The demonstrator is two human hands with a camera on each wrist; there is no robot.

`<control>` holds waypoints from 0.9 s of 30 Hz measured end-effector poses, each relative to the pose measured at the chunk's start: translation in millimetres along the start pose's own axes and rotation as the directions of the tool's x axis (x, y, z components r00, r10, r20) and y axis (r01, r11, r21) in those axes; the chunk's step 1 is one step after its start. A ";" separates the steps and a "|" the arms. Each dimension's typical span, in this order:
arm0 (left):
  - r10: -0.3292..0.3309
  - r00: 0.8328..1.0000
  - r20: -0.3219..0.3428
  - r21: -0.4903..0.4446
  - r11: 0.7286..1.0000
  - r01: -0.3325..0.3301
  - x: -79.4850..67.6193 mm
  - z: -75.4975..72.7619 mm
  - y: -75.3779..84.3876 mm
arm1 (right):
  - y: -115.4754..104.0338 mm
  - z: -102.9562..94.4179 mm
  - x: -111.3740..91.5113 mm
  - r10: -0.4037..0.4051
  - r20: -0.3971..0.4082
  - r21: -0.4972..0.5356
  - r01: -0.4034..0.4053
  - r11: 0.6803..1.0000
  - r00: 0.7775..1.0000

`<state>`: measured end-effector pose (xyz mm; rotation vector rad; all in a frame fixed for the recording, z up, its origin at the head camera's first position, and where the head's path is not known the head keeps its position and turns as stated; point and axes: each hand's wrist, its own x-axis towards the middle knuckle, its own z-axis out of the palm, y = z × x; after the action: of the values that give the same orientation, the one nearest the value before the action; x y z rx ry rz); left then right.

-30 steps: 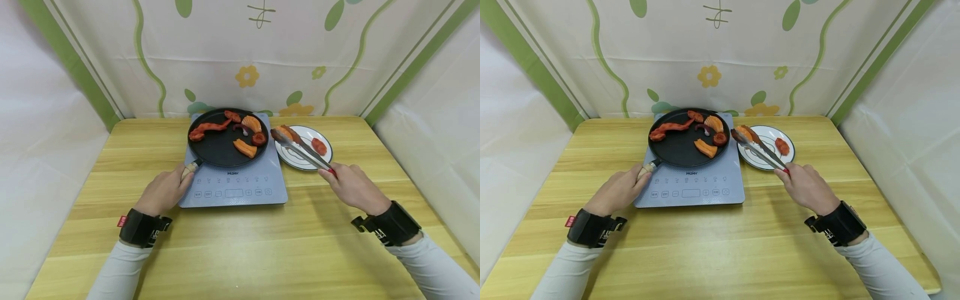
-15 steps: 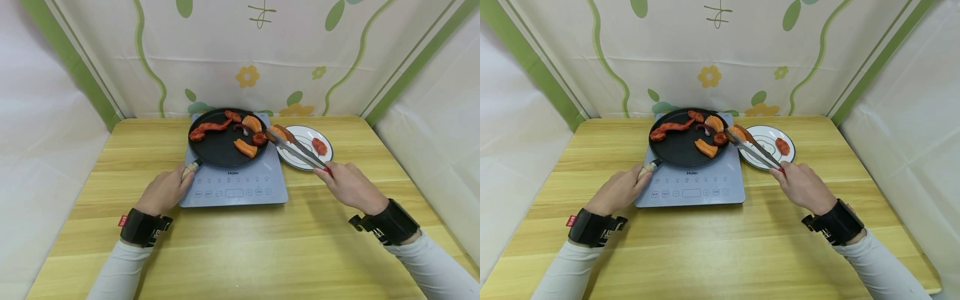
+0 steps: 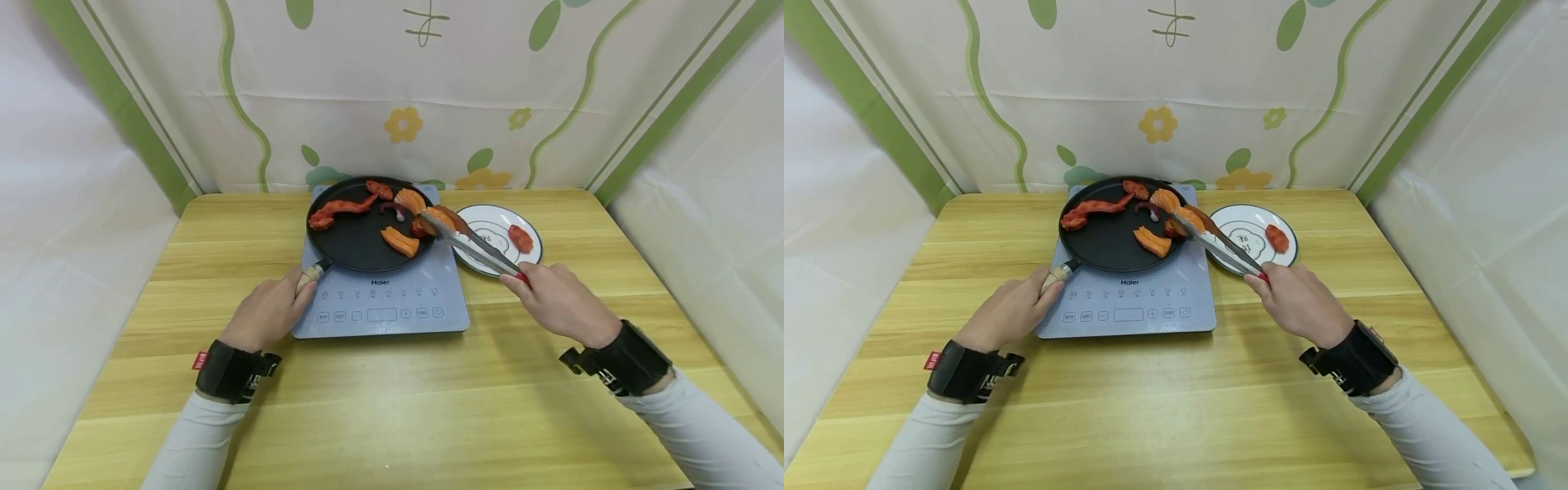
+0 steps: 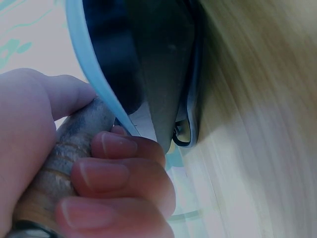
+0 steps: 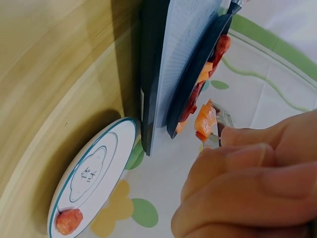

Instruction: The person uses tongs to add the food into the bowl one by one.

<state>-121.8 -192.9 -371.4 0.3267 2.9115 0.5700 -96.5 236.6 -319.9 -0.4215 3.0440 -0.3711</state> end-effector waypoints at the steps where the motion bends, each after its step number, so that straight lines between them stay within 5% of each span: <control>1: -0.001 1.000 0.000 -0.001 1.000 0.001 0.0 -0.1 0.0 | -1.0 0.2 0.8 -0.004 -0.001 0.000 0.004 1.000 1.000; 27: -0.001 1.000 0.005 -0.005 1.000 0.001 -0.8 -1.3 1.1 | -28.1 3.1 16.5 -0.045 0.038 0.023 0.044 0.999 0.998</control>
<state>-121.1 -192.6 -369.7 0.3261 2.9051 0.5750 -104.8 205.1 -316.3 -0.4900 2.9943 -0.3931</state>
